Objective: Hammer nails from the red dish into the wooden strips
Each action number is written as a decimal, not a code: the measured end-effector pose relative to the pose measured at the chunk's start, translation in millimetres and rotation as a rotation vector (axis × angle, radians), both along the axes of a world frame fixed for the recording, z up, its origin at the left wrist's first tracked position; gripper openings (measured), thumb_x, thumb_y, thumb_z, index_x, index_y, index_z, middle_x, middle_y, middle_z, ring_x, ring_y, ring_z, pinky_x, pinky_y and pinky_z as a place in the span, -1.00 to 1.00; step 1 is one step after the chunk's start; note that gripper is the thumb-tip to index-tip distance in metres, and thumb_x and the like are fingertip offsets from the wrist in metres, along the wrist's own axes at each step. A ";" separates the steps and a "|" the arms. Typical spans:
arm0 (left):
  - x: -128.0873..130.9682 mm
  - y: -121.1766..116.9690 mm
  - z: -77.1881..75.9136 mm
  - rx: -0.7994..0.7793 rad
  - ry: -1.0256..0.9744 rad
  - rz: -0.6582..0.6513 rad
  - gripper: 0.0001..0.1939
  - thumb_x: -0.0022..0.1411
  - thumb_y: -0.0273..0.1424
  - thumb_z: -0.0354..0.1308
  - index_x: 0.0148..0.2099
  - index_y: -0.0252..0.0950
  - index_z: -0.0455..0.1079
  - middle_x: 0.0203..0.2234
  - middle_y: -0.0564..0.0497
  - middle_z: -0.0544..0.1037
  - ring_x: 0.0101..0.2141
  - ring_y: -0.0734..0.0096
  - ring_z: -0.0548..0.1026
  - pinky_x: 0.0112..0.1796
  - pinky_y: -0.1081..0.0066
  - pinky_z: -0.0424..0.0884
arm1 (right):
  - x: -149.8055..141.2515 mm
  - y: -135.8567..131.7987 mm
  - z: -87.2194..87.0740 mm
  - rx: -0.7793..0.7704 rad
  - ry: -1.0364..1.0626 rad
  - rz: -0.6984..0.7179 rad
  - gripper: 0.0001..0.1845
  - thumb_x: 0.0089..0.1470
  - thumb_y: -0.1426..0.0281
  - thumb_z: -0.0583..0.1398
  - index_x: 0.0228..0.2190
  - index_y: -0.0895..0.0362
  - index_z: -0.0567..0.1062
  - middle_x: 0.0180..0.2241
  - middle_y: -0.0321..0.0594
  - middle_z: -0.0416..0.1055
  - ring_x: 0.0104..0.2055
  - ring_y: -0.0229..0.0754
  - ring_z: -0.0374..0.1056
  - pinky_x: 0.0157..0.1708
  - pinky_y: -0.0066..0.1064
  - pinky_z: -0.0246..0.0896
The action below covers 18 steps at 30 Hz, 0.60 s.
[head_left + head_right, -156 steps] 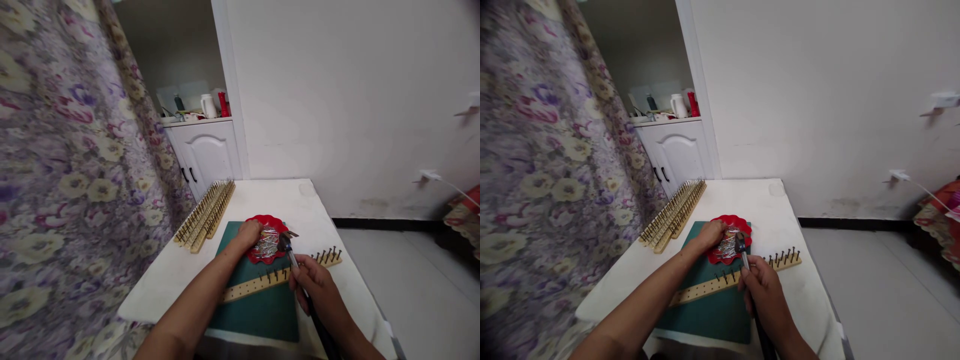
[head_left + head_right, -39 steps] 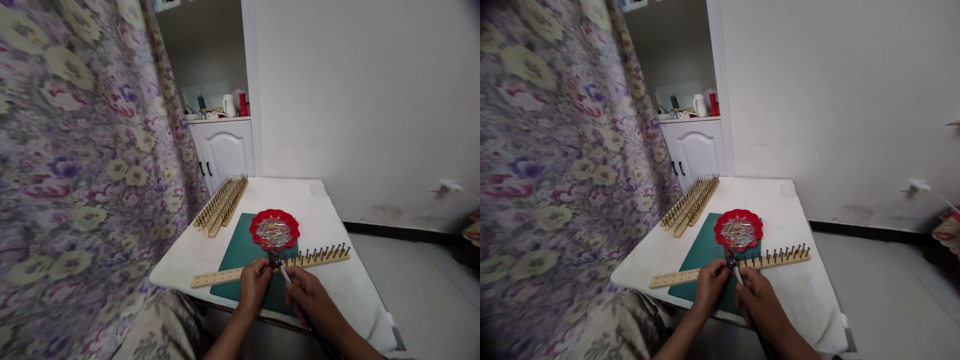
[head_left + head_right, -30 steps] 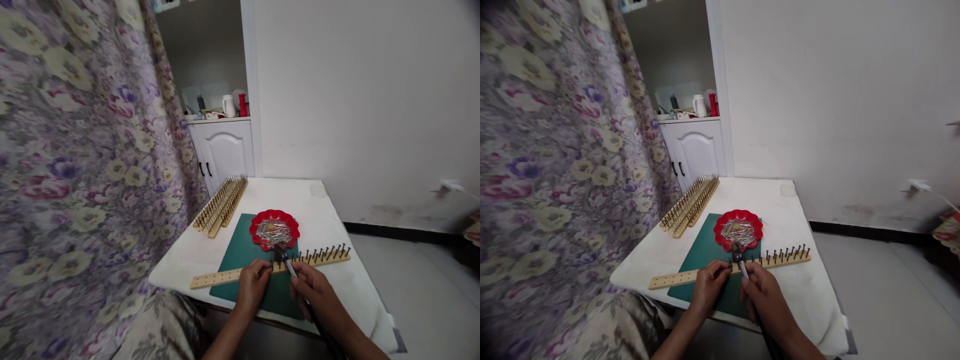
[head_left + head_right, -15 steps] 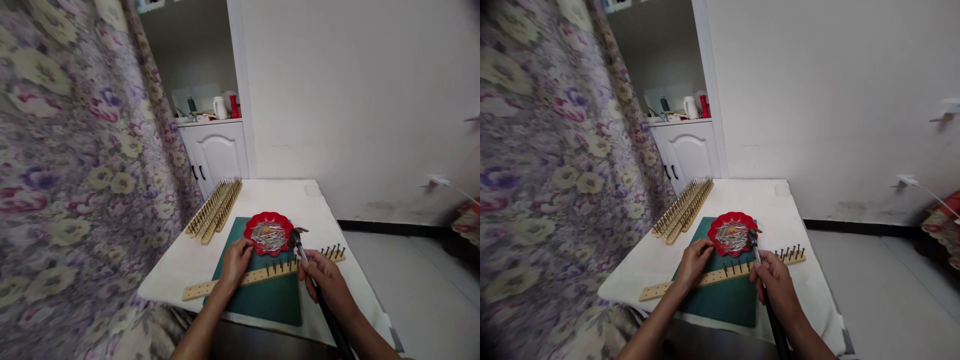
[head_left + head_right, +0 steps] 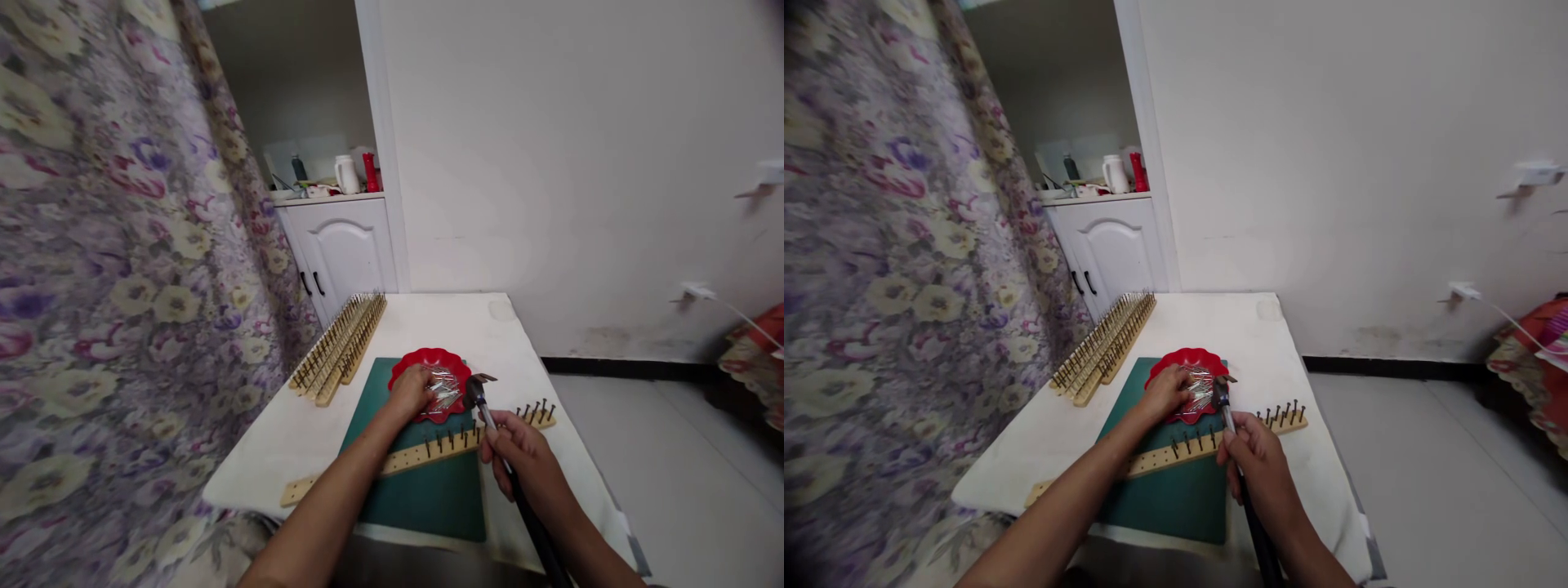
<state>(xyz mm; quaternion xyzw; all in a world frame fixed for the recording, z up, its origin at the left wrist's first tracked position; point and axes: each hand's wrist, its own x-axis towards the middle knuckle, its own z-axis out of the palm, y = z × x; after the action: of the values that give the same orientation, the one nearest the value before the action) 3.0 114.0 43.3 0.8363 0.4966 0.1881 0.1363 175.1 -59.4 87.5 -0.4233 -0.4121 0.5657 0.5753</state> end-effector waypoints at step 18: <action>-26.9 25.9 12.4 -0.055 -0.104 0.072 -0.78 0.15 -0.44 0.01 -0.30 -0.33 0.49 -0.50 0.04 0.55 -0.46 0.44 0.45 -0.43 0.53 0.28 | -0.3 2.8 -3.9 -0.004 -0.009 0.009 -0.72 0.00 0.21 0.19 -0.33 0.15 0.34 -0.62 -0.43 0.37 -0.84 -0.47 0.08 -0.87 -0.64 -0.09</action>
<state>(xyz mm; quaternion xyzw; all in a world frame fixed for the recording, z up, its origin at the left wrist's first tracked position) -23.9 139.9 55.6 0.8030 0.5236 0.2223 0.1779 174.8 -56.6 83.6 -0.4252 -0.4153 0.5673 0.5700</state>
